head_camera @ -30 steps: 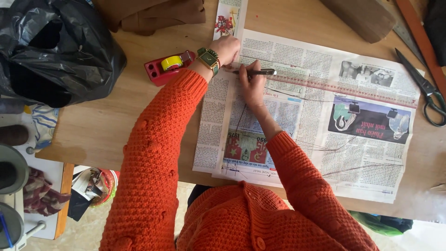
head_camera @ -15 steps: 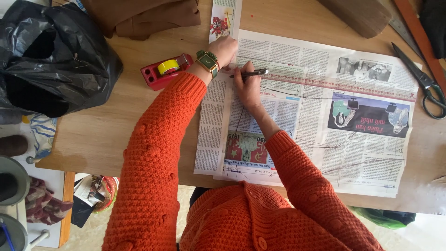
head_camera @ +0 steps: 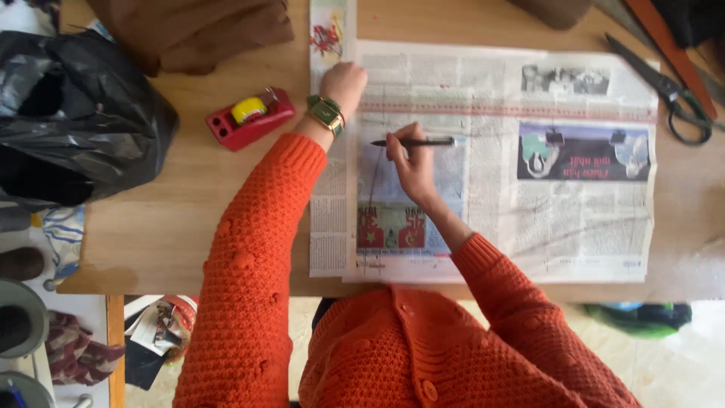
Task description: Drawing a pattern on newspaper using a ruler and a pen.
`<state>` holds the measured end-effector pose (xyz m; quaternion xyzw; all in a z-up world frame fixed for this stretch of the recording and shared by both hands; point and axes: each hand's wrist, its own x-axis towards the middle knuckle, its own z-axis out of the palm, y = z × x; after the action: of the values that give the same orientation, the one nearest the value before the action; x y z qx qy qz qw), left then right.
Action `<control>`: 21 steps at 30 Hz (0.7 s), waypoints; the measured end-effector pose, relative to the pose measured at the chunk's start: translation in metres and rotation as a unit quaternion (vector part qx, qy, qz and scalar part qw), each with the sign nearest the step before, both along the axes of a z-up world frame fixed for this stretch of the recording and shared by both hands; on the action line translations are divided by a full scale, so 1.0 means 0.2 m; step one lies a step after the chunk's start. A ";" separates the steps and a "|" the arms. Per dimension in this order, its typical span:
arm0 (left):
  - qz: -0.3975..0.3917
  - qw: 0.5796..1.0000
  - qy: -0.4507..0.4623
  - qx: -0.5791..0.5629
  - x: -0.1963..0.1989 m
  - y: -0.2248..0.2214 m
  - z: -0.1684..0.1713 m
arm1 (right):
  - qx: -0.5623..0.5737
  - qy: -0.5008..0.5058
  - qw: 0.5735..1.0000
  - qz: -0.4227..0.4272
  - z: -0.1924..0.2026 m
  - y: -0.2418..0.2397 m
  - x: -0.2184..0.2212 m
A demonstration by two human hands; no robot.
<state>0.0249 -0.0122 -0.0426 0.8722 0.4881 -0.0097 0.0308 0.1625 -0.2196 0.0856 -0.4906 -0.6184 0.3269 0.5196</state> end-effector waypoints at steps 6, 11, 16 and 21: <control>0.022 0.994 -0.107 -0.021 -0.01 -0.23 0.33 | -0.074 -0.053 0.990 -0.105 -0.02 -0.68 0.48; 0.027 0.999 -0.034 0.019 -0.01 -0.26 0.33 | -0.061 -0.033 0.975 -0.210 -0.05 -1.10 0.79; -0.086 0.960 -0.255 0.076 -0.04 -0.44 0.43 | -0.054 -0.051 0.965 -0.250 -0.10 -1.34 0.97; 0.037 0.932 -0.351 0.089 -0.04 -0.84 0.52 | 0.022 -0.082 0.963 -0.255 -0.06 -1.39 1.05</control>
<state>0.0167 -0.1807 0.0619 0.8004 0.4773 0.3413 0.1225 0.3733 -0.4982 0.0737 -0.6457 -0.5203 0.1288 0.5438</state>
